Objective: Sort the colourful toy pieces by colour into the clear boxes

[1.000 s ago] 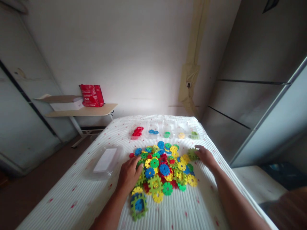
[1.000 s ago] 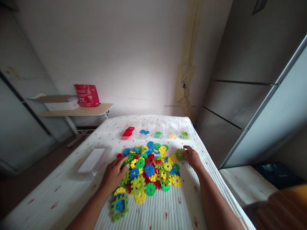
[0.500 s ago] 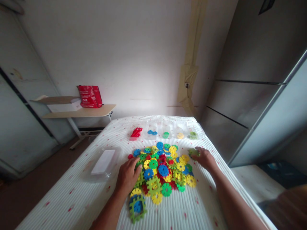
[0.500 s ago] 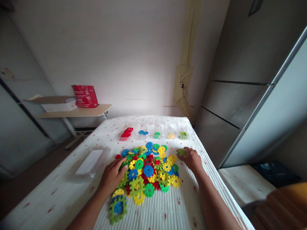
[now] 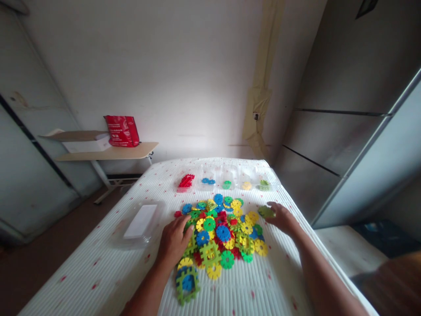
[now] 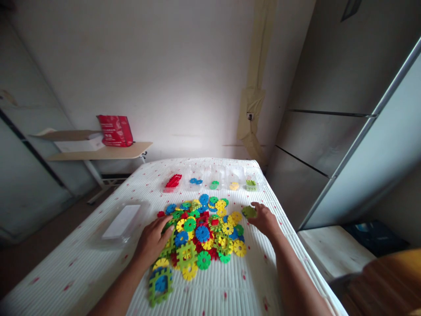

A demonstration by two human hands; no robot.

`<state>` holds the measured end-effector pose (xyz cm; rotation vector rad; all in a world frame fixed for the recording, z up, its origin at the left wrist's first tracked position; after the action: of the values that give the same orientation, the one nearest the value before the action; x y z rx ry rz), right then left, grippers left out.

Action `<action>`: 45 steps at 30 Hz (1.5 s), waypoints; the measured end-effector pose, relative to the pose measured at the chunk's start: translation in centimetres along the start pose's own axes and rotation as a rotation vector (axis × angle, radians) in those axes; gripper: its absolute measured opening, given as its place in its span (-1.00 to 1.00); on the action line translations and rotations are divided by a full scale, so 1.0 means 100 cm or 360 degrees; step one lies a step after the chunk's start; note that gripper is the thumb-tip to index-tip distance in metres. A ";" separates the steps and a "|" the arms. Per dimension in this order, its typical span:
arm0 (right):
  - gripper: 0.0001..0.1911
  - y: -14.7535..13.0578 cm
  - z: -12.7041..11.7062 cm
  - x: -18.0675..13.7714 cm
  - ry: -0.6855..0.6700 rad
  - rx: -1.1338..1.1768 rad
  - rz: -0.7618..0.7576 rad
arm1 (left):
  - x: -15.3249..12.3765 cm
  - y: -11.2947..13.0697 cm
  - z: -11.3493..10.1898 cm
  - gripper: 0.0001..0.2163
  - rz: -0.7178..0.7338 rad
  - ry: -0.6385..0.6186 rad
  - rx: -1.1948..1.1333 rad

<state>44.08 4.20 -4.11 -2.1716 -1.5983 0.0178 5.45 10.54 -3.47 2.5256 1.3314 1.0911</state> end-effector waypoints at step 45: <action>-0.78 -0.146 -0.012 -0.043 0.0120 0.0175 -0.1030 | 0.000 0.000 0.002 -0.71 -0.0006 -0.0047 0.0026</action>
<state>29.77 3.28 1.06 -1.4726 -2.1181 -0.1666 5.57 10.54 -3.59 2.5396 1.3427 1.0422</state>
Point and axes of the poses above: each hand's wrist, its own x-axis towards the middle knuckle, its own z-axis out of the palm, y = z × x, the point moved 8 cm from there along x, towards the middle knuckle, and after that the axes turned 4 degrees about -x, right-handed, at the moved point
